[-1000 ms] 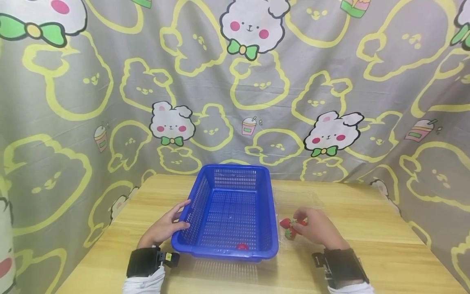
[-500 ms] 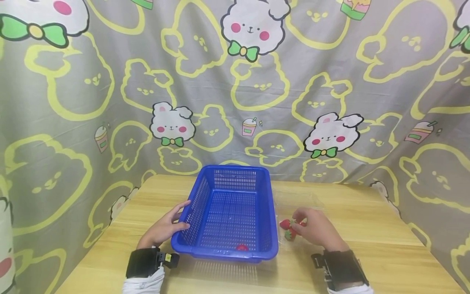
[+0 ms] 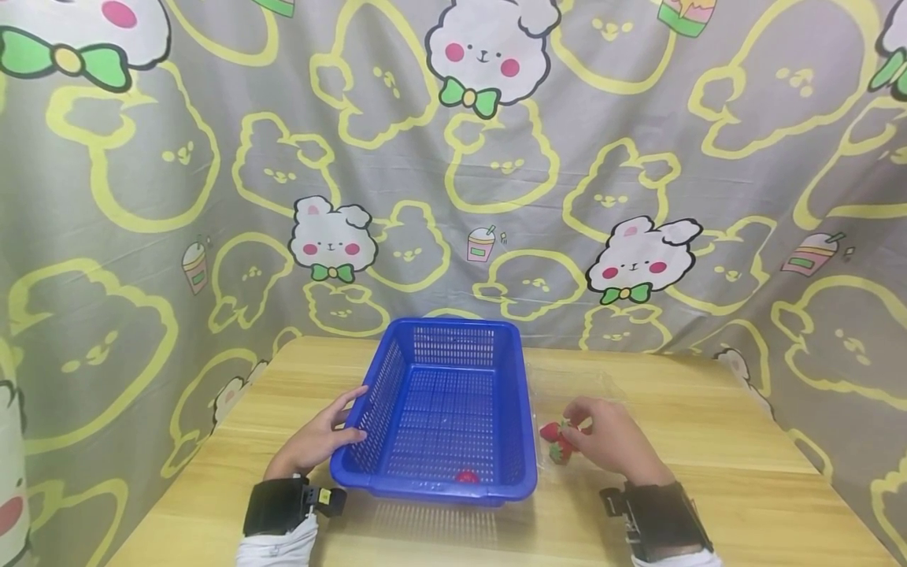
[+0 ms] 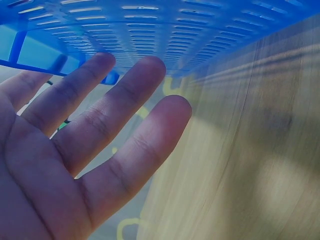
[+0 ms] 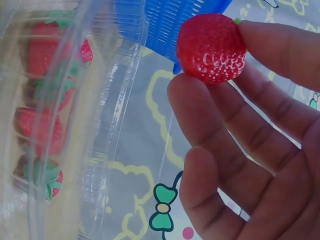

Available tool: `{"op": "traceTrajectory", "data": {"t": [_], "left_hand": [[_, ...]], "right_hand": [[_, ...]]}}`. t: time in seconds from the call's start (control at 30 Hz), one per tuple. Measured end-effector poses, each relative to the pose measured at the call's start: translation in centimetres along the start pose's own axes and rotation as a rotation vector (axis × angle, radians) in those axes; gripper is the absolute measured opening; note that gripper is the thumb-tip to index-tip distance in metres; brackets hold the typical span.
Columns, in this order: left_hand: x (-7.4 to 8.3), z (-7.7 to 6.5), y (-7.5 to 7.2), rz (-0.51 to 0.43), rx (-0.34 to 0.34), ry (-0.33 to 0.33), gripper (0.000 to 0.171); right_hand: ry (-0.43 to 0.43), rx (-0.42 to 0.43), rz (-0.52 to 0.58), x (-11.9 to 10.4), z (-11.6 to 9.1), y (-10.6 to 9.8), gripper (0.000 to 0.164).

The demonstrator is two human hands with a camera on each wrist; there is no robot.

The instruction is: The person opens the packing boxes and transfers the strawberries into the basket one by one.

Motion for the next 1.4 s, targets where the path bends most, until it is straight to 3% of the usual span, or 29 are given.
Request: {"op": "traceTrajectory", "data": {"t": [1.4], "left_hand": [[0.1,0.0,0.1,-0.020,-0.016,0.007,0.075]], "right_hand": [[0.028,0.032,0.084,-1.5,0.0,-0.5,0.017]]}}
Point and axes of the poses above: each hand's wrist, its own z-axis towards the middle knuckle, its own y-axis out of the palm, x = y × z, the point moved 10 cm from there along z, towards the middle knuckle, and after that the axes turned 14 degrees about -y, right-handed, at the moved point
